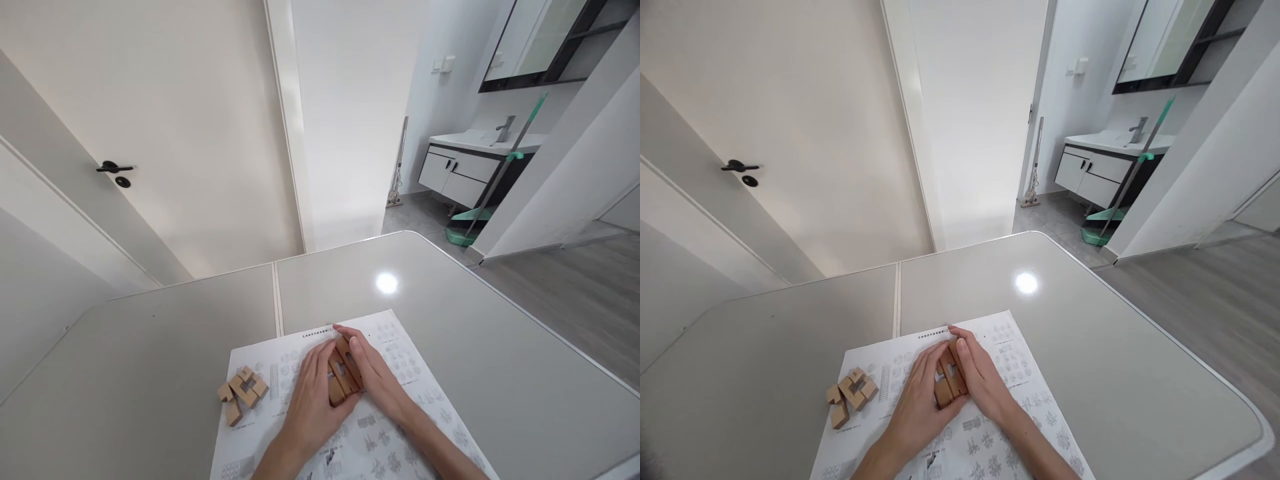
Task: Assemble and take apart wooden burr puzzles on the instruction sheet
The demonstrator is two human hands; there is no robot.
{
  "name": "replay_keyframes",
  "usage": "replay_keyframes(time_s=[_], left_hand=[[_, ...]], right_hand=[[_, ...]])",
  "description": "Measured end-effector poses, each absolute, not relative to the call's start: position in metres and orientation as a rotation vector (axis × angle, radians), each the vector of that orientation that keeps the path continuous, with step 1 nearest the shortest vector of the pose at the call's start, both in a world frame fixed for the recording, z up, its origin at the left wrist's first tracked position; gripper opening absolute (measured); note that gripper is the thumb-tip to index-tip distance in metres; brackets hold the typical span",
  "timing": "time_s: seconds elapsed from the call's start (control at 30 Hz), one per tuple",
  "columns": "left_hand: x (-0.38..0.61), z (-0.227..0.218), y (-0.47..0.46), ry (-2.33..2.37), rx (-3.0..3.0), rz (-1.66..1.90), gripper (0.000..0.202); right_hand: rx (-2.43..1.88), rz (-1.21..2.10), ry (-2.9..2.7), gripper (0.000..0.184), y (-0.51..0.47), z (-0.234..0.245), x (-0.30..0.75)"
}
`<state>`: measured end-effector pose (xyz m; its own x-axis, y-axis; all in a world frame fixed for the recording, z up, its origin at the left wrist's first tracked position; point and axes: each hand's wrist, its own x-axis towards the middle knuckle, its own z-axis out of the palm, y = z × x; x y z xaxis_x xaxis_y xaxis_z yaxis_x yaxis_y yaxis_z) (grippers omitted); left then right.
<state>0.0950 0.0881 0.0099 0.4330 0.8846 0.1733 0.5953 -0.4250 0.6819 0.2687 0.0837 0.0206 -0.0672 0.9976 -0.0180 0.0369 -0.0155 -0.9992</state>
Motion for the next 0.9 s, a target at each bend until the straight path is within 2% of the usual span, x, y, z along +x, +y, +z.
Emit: replay_keyframes(time_s=[0.27,0.73,0.9], left_hand=[[0.097,0.014,0.089,1.230,2.183,0.726,0.082],[0.097,0.016,0.088,1.306,2.317,0.709,0.067],[0.088,0.021,0.094,1.349,2.454,0.626,0.046]], right_hand=[[-1.144,1.368,-1.341,0.054,0.079,0.027,0.265],[-1.142,1.311,-1.168,0.049,0.088,0.014,0.267],[-1.150,1.299,-1.152,0.050,0.091,0.013,0.268]])
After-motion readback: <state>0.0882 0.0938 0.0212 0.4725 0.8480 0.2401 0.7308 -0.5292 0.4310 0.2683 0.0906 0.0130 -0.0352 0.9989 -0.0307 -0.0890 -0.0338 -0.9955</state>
